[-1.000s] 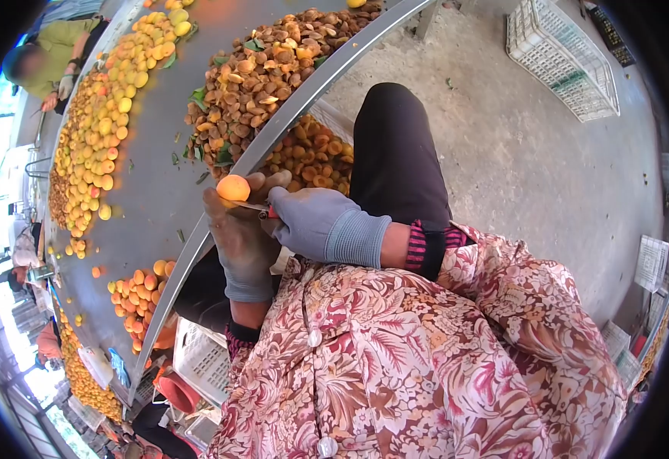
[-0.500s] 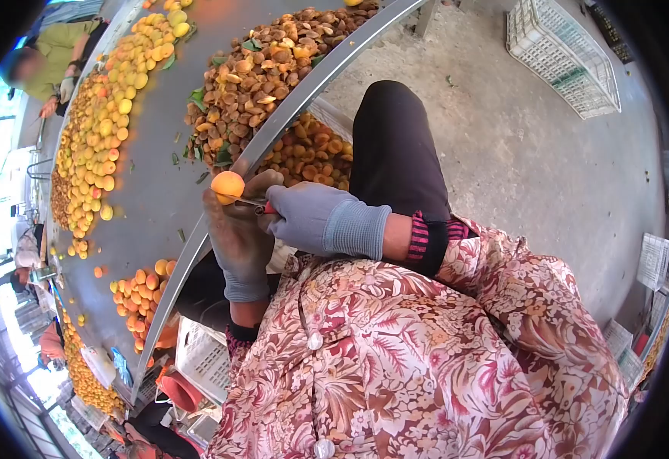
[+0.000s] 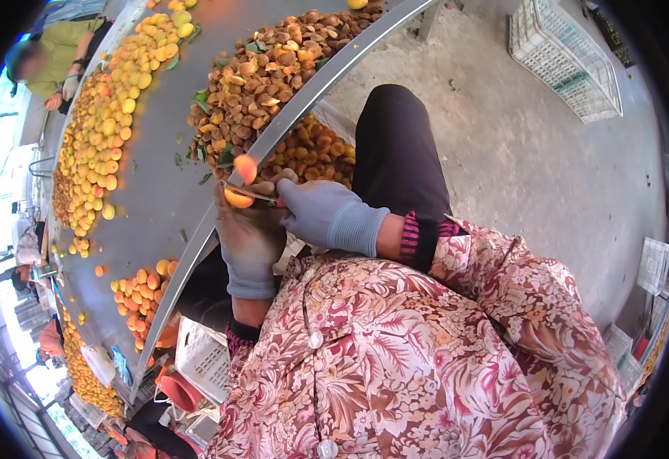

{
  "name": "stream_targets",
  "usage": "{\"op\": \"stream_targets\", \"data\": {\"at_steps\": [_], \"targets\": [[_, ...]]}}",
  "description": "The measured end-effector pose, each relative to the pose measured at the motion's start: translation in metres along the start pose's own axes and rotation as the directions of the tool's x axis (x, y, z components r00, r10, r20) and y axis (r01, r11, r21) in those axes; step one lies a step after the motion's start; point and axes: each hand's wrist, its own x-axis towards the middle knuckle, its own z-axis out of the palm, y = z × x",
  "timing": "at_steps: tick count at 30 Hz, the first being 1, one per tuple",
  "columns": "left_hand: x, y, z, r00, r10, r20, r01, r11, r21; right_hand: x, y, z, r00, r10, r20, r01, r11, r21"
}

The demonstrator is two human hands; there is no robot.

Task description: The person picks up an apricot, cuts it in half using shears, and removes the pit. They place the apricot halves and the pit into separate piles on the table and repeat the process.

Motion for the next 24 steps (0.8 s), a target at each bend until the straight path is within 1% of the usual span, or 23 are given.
{"op": "stream_targets", "data": {"at_steps": [1, 2, 3, 4, 5, 6, 7, 8, 9, 10, 11, 12, 13, 14, 15, 16, 17, 18, 19, 20, 21, 22, 24], "targets": [[0.002, 0.001, 0.0, 0.999, -0.035, 0.001, 0.035, 0.996, -0.086, 0.002, 0.005, 0.001, 0.999, -0.034, 0.019, 0.034, 0.999, 0.021], [0.002, 0.004, -0.001, 1.0, -0.024, 0.001, 0.024, 0.996, -0.086, 0.004, 0.008, 0.001, 0.997, -0.072, 0.039, 0.07, 0.997, 0.042], [-0.002, 0.009, 0.008, 0.999, 0.027, 0.024, -0.024, 0.994, -0.104, 0.002, 0.008, -0.002, 0.996, -0.081, 0.048, 0.079, 0.996, 0.039], [-0.007, 0.011, 0.012, 0.996, 0.076, 0.041, -0.07, 0.99, -0.126, -0.003, 0.007, -0.007, 0.992, -0.119, 0.041, 0.119, 0.993, -0.006], [-0.009, 0.013, 0.01, 0.996, 0.086, 0.033, -0.081, 0.988, -0.133, -0.006, 0.006, -0.011, 0.987, -0.157, 0.033, 0.159, 0.986, -0.056], [-0.01, 0.019, 0.007, 0.995, 0.098, -0.015, -0.099, 0.987, -0.13, -0.003, 0.008, -0.011, 0.986, -0.161, 0.036, 0.163, 0.985, -0.063], [-0.01, 0.025, 0.004, 0.993, 0.104, -0.056, -0.11, 0.986, -0.125, 0.001, 0.013, -0.011, 0.997, -0.014, -0.072, 0.043, 0.905, 0.424], [-0.009, 0.031, 0.001, 0.99, 0.108, -0.095, -0.119, 0.985, -0.121, 0.006, 0.018, -0.014, 0.981, 0.169, -0.099, -0.019, 0.584, 0.811], [-0.009, 0.032, -0.001, 0.985, 0.105, -0.139, -0.121, 0.986, -0.117, 0.013, 0.024, -0.019, 0.957, 0.253, -0.144, 0.023, 0.428, 0.904], [-0.012, 0.032, -0.002, 0.986, 0.097, -0.137, -0.114, 0.986, -0.121, 0.022, 0.031, -0.027, 0.924, 0.342, -0.171, 0.082, 0.259, 0.962], [-0.014, 0.032, -0.004, 0.996, 0.087, 0.002, -0.086, 0.987, -0.137, 0.025, 0.036, -0.037, 0.912, 0.39, -0.125, 0.028, 0.244, 0.969], [-0.014, 0.033, -0.004, 0.987, 0.081, 0.142, -0.06, 0.987, -0.149, 0.03, 0.036, -0.042, 0.912, 0.389, -0.129, 0.031, 0.249, 0.968], [-0.012, 0.028, -0.003, 0.969, 0.119, 0.217, -0.086, 0.984, -0.156, 0.034, 0.034, -0.045, 0.909, 0.38, -0.172, 0.067, 0.273, 0.96], [-0.01, 0.027, -0.001, 0.969, 0.123, 0.215, -0.09, 0.984, -0.156, 0.039, 0.031, -0.046, 0.905, 0.369, -0.21, 0.101, 0.294, 0.95], [-0.009, 0.026, 0.001, 0.951, 0.14, 0.276, -0.098, 0.982, -0.161, 0.042, 0.027, -0.046, 0.905, 0.355, -0.234, 0.093, 0.372, 0.923], [-0.01, 0.025, 0.002, 0.931, 0.157, 0.33, -0.107, 0.98, -0.166, 0.05, 0.028, -0.04, 0.911, 0.349, -0.221, 0.084, 0.367, 0.926], [-0.009, 0.024, 0.001, 0.944, 0.16, 0.288, -0.117, 0.98, -0.161, 0.063, 0.032, -0.034, 0.879, 0.253, -0.405, 0.145, 0.666, 0.731], [-0.009, 0.023, 0.0, 0.944, 0.17, 0.282, -0.129, 0.979, -0.157, 0.071, 0.025, -0.037, 0.832, 0.095, -0.547, 0.188, 0.879, 0.439], [-0.01, 0.022, 0.0, 0.95, 0.17, 0.262, -0.133, 0.979, -0.154, 0.074, 0.021, -0.046, 0.895, 0.132, -0.426, -0.049, 0.978, 0.201], [-0.011, 0.021, -0.001, 0.955, 0.168, 0.244, -0.133, 0.979, -0.152, 0.074, 0.015, -0.051, 0.898, 0.129, -0.421, -0.045, 0.978, 0.203], [-0.008, 0.022, -0.004, 0.916, 0.189, 0.353, -0.141, 0.977, -0.159, 0.073, 0.005, -0.057, 0.911, 0.168, -0.377, -0.152, 0.986, 0.074], [-0.008, 0.022, -0.006, 0.918, 0.191, 0.348, -0.143, 0.977, -0.158, 0.073, 0.0, -0.06, 0.917, 0.216, -0.337, -0.25, 0.966, -0.061], [-0.01, 0.023, -0.008, 0.929, 0.164, 0.332, -0.118, 0.981, -0.155, 0.074, 0.0, -0.063, 0.926, 0.193, -0.324, -0.23, 0.97, -0.078]]}}
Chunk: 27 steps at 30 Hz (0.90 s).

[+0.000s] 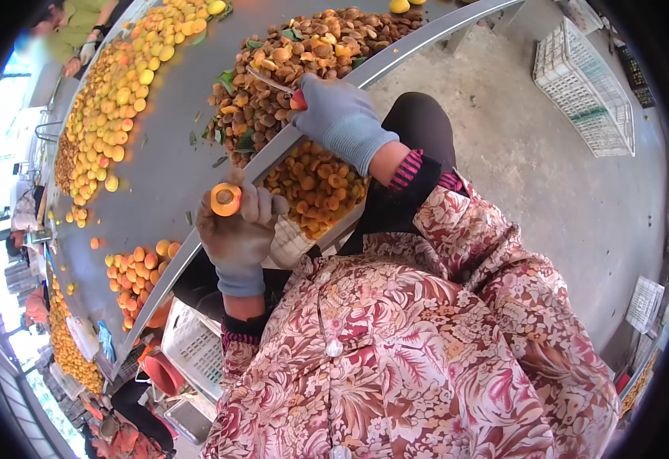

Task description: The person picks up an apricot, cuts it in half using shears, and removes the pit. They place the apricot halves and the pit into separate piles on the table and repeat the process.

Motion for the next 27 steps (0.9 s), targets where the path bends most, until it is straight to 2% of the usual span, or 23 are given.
{"op": "stream_targets", "data": {"at_steps": [1, 3, 5, 6, 7, 8, 9, 10, 11, 12, 14, 15, 16, 18, 19, 20, 21, 22, 23, 24, 25, 26, 27], "targets": [[-0.001, 0.0, 0.002, 1.0, 0.003, 0.001, -0.003, 1.0, 0.003, 0.003, 0.0, -0.001, 1.0, -0.027, 0.003, 0.027, 1.0, -0.012], [-0.003, 0.0, 0.009, 0.991, -0.014, -0.136, 0.02, 0.999, 0.038, 0.007, -0.002, -0.001, 1.0, -0.023, -0.013, 0.023, 0.999, -0.047], [-0.003, 0.0, 0.018, 0.991, 0.011, -0.133, 0.005, 0.993, 0.116, 0.017, 0.002, -0.003, 0.999, -0.021, -0.042, 0.017, 0.996, -0.086], [-0.005, 0.0, 0.022, 0.99, 0.037, -0.137, -0.01, 0.982, 0.188, 0.025, 0.009, -0.001, 1.0, -0.027, -0.01, 0.028, 0.999, 0.037], [-0.006, -0.001, 0.023, 0.992, 0.037, -0.124, -0.013, 0.983, 0.186, 0.028, 0.016, 0.001, 0.999, -0.037, 0.021, 0.033, 0.987, 0.158], [-0.007, -0.001, 0.023, 0.985, 0.068, -0.156, -0.031, 0.973, 0.231, 0.029, 0.024, 0.001, 0.999, -0.035, 0.006, 0.034, 0.988, 0.151], [-0.007, -0.001, 0.022, 0.977, 0.1, -0.186, -0.046, 0.96, 0.276, 0.026, 0.027, -0.003, 0.954, -0.019, 0.301, -0.186, 0.747, 0.638], [-0.007, -0.001, 0.019, 0.98, 0.098, -0.171, -0.049, 0.961, 0.272, 0.025, 0.03, -0.007, 0.833, -0.172, 0.527, -0.472, 0.278, 0.837], [-0.007, -0.001, 0.016, 0.98, 0.071, -0.184, -0.027, 0.973, 0.23, 0.018, 0.03, -0.002, 0.762, -0.288, 0.58, -0.615, -0.041, 0.787], [-0.007, -0.001, 0.016, 0.978, 0.041, -0.202, -0.002, 0.982, 0.188, 0.01, 0.029, -0.001, 0.766, -0.283, 0.577, -0.611, -0.042, 0.79], [-0.007, -0.001, 0.018, 0.987, 0.044, -0.151, -0.014, 0.981, 0.195, -0.002, 0.028, 0.006, 0.707, -0.481, 0.518, -0.667, -0.209, 0.716], [-0.006, -0.001, 0.019, 0.984, 0.071, -0.165, -0.044, 0.986, 0.164, -0.005, 0.026, 0.007, 0.694, -0.502, 0.516, -0.657, -0.148, 0.739], [-0.006, -0.001, 0.019, 0.978, 0.098, -0.182, -0.074, 0.988, 0.134, -0.011, 0.024, 0.008, 0.691, -0.504, 0.519, -0.662, -0.15, 0.735], [-0.007, 0.001, 0.018, 0.975, 0.117, -0.186, -0.093, 0.987, 0.132, -0.024, 0.023, 0.007, 0.801, -0.424, 0.423, -0.473, -0.016, 0.881], [-0.008, 0.002, 0.017, 0.973, 0.135, -0.186, -0.112, 0.986, 0.125, -0.024, 0.027, 0.007, 0.75, -0.456, 0.479, -0.512, 0.06, 0.857], [-0.008, 0.002, 0.015, 0.971, 0.138, -0.195, -0.114, 0.985, 0.129, -0.028, 0.027, 0.007, 0.744, -0.46, 0.484, -0.519, 0.059, 0.853], [-0.008, 0.002, 0.011, 0.965, 0.12, -0.234, -0.103, 0.991, 0.081, -0.037, 0.02, 0.002, 0.828, -0.291, 0.479, -0.389, 0.319, 0.864], [-0.008, 0.002, 0.007, 0.958, 0.102, -0.269, -0.097, 0.995, 0.031, -0.043, 0.015, 0.001, 0.903, -0.134, 0.407, -0.265, 0.572, 0.776], [-0.008, 0.002, 0.005, 0.957, 0.106, -0.271, -0.1, 0.994, 0.034, -0.046, 0.015, 0.008, 0.945, -0.095, 0.312, -0.215, 0.537, 0.816], [-0.007, 0.001, 0.003, 0.971, 0.109, -0.214, -0.094, 0.993, 0.078, -0.046, 0.016, 0.007, 0.945, -0.095, 0.313, -0.216, 0.535, 0.817], [-0.006, -0.001, 0.003, 0.982, 0.108, -0.155, -0.09, 0.989, 0.12, -0.046, 0.019, 0.005, 0.948, -0.141, 0.287, -0.194, 0.46, 0.866], [-0.005, -0.002, 0.003, 0.983, 0.105, -0.153, -0.087, 0.989, 0.119, -0.046, 0.021, 0.003, 0.95, -0.182, 0.255, -0.171, 0.38, 0.909], [-0.002, -0.002, 0.006, 0.991, 0.078, -0.107, -0.068, 0.994, 0.089, -0.047, 0.017, 0.001, 0.951, -0.181, 0.25, -0.168, 0.377, 0.911]]}}
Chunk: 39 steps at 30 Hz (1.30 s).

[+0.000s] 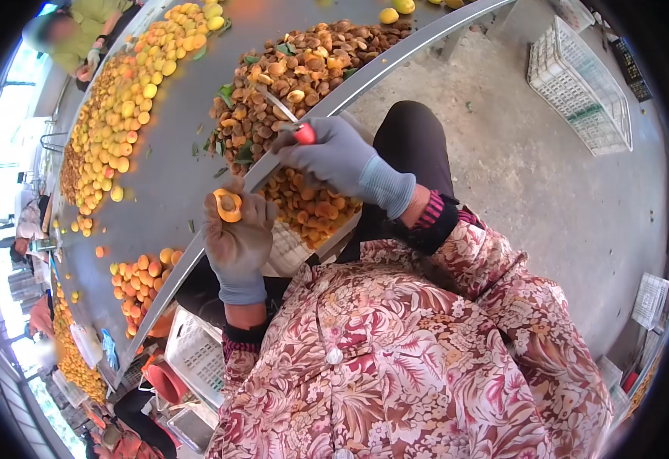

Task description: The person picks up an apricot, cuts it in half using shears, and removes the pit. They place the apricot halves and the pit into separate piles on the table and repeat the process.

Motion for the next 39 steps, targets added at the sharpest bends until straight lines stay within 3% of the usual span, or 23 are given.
{"op": "stream_targets", "data": {"at_steps": [2, 3, 4, 7, 9, 10, 11, 13, 14, 15, 17, 19, 21, 23, 25, 27, 28, 29, 31, 33, 34, 36, 39], "targets": [[0.002, -0.001, 0.007, 0.999, -0.021, 0.044, 0.022, 0.999, -0.026, -0.004, -0.003, 0.019, 0.987, -0.104, 0.12, 0.1, 0.994, 0.038], [0.004, -0.002, 0.011, 0.958, -0.118, -0.26, 0.097, 0.991, -0.092, -0.004, -0.002, 0.027, 0.987, -0.052, 0.154, 0.058, 0.998, -0.036], [0.008, -0.004, 0.016, 0.819, -0.214, -0.533, 0.138, 0.974, -0.179, -0.003, 0.002, 0.032, 0.977, -0.101, 0.189, 0.126, 0.984, -0.124], [0.014, -0.006, 0.026, 0.775, -0.282, -0.565, 0.26, 0.958, -0.122, 0.005, 0.021, 0.048, 0.967, -0.169, 0.189, 0.226, 0.913, -0.34], [0.012, -0.013, -0.001, 0.88, -0.24, -0.409, 0.26, 0.966, -0.007, 0.01, 0.032, 0.046, 0.969, -0.205, 0.14, 0.247, 0.863, -0.44], [0.021, -0.015, 0.0, 0.763, -0.304, -0.571, 0.316, 0.945, -0.082, 0.012, 0.033, 0.045, 0.957, -0.244, 0.154, 0.288, 0.799, -0.527], [0.023, -0.014, 0.001, 0.764, -0.285, -0.579, 0.295, 0.952, -0.08, 0.014, 0.032, 0.045, 0.944, -0.286, 0.164, 0.324, 0.722, -0.611], [0.026, -0.011, 0.006, 0.754, -0.299, -0.584, 0.344, 0.938, -0.036, 0.015, 0.031, 0.042, 0.946, -0.281, 0.159, 0.32, 0.756, -0.571], [0.02, -0.008, -0.031, 0.907, -0.404, -0.115, 0.381, 0.906, -0.183, 0.015, 0.029, 0.039, 0.952, -0.277, 0.133, 0.305, 0.79, -0.531], [0.016, -0.005, -0.023, 0.911, -0.396, -0.115, 0.372, 0.91, -0.185, 0.017, 0.027, 0.034, 0.951, -0.276, 0.142, 0.309, 0.787, -0.535], [0.002, -0.001, 0.009, 0.935, -0.117, -0.336, 0.274, 0.839, 0.47, 0.03, 0.02, 0.027, 0.973, -0.23, -0.026, 0.219, 0.949, -0.227], [-0.008, -0.004, 0.011, 0.926, -0.086, -0.368, 0.294, 0.776, 0.558, 0.037, -0.009, 0.035, 0.958, -0.263, -0.117, 0.23, 0.943, -0.242], [-0.014, -0.015, -0.004, 0.965, 0.067, -0.252, 0.25, 0.041, 0.967, 0.051, -0.001, 0.021, 0.97, -0.221, -0.102, 0.183, 0.938, -0.294], [-0.018, -0.018, -0.015, 0.97, 0.113, -0.216, 0.215, 0.015, 0.976, 0.055, 0.003, 0.018, 0.957, -0.206, -0.207, 0.167, 0.967, -0.19], [-0.018, -0.005, -0.016, 0.865, 0.484, 0.133, -0.115, -0.066, 0.991, 0.058, 0.009, 0.015, 0.942, -0.183, -0.281, 0.143, 0.977, -0.155], [-0.023, 0.024, -0.035, 0.772, 0.607, 0.19, -0.018, -0.277, 0.961, 0.059, 0.009, 0.009, 0.961, -0.114, -0.252, 0.082, 0.988, -0.134], [-0.034, 0.047, -0.041, 0.774, 0.624, 0.11, 0.234, -0.443, 0.866, 0.06, 0.009, 0.007, 0.961, -0.111, -0.253, 0.079, 0.988, -0.134], [-0.041, 0.074, -0.058, 0.741, 0.635, 0.218, 0.291, -0.596, 0.749, 0.061, 0.01, 0.005, 0.963, -0.102, -0.248, 0.076, 0.991, -0.112], [-0.051, 0.122, -0.076, 0.723, 0.685, -0.085, 0.559, -0.508, 0.656, 0.063, 0.011, 0.004, 0.966, -0.088, -0.245, 0.068, 0.994, -0.088], [-0.063, 0.151, -0.109, 0.718, 0.655, -0.235, 0.655, -0.523, 0.545, 0.063, 0.009, 0.005, 0.967, -0.073, -0.244, 0.052, 0.995, -0.09], [-0.063, 0.159, -0.118, 0.719, 0.654, -0.236, 0.656, -0.525, 0.543, 0.064, 0.01, 0.005, 0.967, -0.07, -0.244, 0.049, 0.995, -0.088], [-0.06, 0.173, -0.133, 0.666, 0.512, -0.544, 0.734, -0.579, 0.354, 0.064, 0.01, 0.005, 0.966, -0.086, -0.243, 0.066, 0.994, -0.086], [-0.063, 0.195, -0.157, 0.674, 0.411, -0.613, 0.73, -0.496, 0.47, 0.064, 0.01, 0.005, 0.966, -0.086, -0.245, 0.066, 0.994, -0.09]]}}
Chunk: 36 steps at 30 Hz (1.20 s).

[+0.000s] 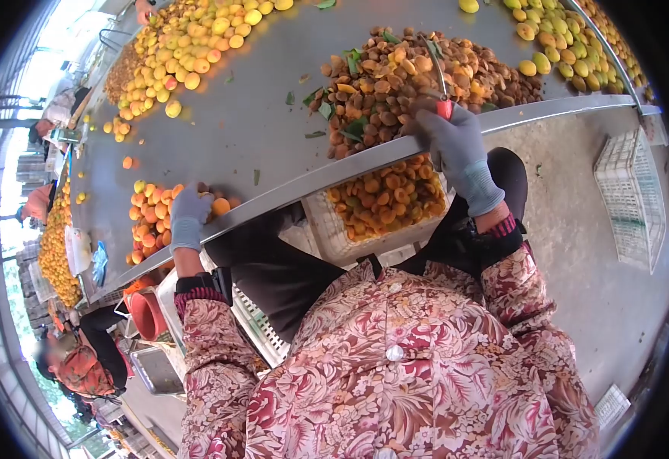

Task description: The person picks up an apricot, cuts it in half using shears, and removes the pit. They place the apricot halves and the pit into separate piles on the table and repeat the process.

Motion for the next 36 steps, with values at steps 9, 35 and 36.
{"op": "stream_targets", "data": {"at_steps": [9, 35, 36], "targets": [[-0.067, 0.094, -0.032, 0.895, 0.314, -0.317, -0.264, -0.199, -0.944, -0.045, -0.031, 0.03, 0.983, 0.091, 0.159, -0.106, 0.99, 0.09], [-0.147, 0.204, -0.008, 0.741, 0.56, -0.371, -0.185, -0.361, -0.914, -0.121, -0.034, -0.011, 0.832, 0.023, 0.555, 0.294, 0.828, -0.476], [-0.148, 0.203, -0.009, 0.732, 0.582, -0.356, -0.192, -0.324, -0.926, -0.122, -0.034, -0.012, 0.837, 0.049, 0.546, 0.277, 0.822, -0.498]]}}
